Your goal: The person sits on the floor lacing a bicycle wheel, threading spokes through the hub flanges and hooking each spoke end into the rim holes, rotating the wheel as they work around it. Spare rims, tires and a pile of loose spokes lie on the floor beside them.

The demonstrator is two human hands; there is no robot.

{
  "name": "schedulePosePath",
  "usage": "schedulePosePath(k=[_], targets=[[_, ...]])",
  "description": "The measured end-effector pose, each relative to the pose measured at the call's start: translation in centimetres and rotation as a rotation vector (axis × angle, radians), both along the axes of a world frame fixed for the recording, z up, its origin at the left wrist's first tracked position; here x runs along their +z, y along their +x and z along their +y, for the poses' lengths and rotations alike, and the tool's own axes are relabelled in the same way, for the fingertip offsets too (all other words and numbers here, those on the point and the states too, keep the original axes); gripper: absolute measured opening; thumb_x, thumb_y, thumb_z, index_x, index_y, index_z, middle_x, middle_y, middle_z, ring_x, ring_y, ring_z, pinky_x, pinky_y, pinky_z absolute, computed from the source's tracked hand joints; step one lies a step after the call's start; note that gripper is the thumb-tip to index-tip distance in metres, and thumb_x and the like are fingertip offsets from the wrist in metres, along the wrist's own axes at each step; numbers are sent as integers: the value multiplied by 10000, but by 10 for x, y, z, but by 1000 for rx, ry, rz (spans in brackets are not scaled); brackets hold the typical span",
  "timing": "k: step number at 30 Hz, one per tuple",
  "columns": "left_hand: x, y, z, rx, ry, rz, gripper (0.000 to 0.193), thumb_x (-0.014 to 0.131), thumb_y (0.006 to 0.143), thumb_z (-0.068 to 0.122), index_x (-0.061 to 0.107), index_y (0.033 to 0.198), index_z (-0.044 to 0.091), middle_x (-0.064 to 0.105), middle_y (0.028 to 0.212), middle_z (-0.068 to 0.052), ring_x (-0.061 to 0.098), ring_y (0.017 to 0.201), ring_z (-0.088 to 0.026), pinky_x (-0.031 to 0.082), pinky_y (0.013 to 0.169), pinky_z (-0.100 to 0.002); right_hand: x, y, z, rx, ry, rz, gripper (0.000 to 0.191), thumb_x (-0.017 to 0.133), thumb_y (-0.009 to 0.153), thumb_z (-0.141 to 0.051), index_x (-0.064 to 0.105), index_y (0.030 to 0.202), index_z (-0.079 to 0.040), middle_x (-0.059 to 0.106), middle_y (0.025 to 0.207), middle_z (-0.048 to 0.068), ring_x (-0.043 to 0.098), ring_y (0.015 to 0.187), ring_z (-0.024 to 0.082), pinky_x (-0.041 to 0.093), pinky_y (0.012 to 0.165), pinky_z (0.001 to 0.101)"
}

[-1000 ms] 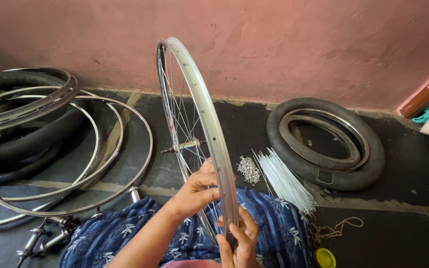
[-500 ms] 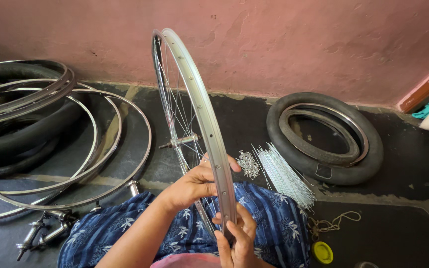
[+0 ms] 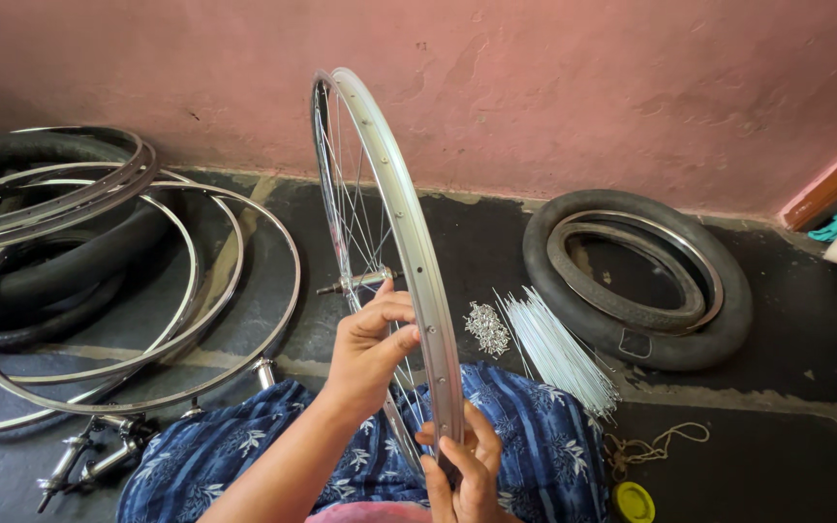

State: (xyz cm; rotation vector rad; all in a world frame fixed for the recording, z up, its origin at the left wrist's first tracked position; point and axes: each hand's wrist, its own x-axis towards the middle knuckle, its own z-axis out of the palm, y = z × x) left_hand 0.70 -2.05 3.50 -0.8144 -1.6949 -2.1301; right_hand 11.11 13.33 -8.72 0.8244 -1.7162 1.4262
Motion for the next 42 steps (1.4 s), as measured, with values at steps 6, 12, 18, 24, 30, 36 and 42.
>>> schedulePosePath(k=[6,12,18,24,30,36,42], targets=[[-9,-10,7,0,-2,67,64,769,915,97,708,934,102,679,1009,15,629,1104,-140,20,1339,-523,-4,0,0,-17,-4,5,465,632,967,61,479,1379,-91,332,1508,302,688,1146,279,668,912,397],[-3,-6,2,-16,-106,128,143,635,1030,203,729,999,100,622,1078,19,540,1231,-161,-12,1309,-499,-9,-3,-1,-23,24,44,458,644,959,60,487,1361,-93,332,1493,296,688,1142,270,636,888,392],[9,-6,-8,-114,-257,111,216,540,1088,226,702,1028,96,628,1077,21,544,1182,-163,326,1168,-408,-10,0,-1,-8,19,5,463,637,959,75,485,1364,-90,323,1500,285,685,1152,271,635,900,398],[-2,-7,-2,-325,116,-73,78,703,981,110,685,1042,64,627,1110,-9,575,1103,-166,471,1007,-332,-9,-2,0,-18,25,21,461,641,947,73,496,1353,-90,326,1492,286,688,1139,271,634,893,396],[-7,-11,-2,-127,-93,112,97,668,1037,154,715,1021,70,656,1128,-21,549,1178,-198,413,1079,-371,-13,-3,1,-16,20,22,461,646,938,66,488,1345,-81,324,1486,306,686,1136,279,638,878,396],[15,-1,-6,-110,-176,154,225,584,1072,235,708,1143,61,593,1385,-109,443,1343,-279,309,1179,-421,2,-1,-5,-22,16,-14,509,654,957,83,471,1396,-96,344,1499,302,696,1152,263,631,919,389],[65,3,-38,228,-178,33,716,473,1060,534,398,1522,-8,497,1440,-147,449,1361,-248,340,1164,-393,51,-14,-30,325,113,-100,668,711,960,69,335,1490,-87,285,1607,356,569,1306,429,530,1088,477]])
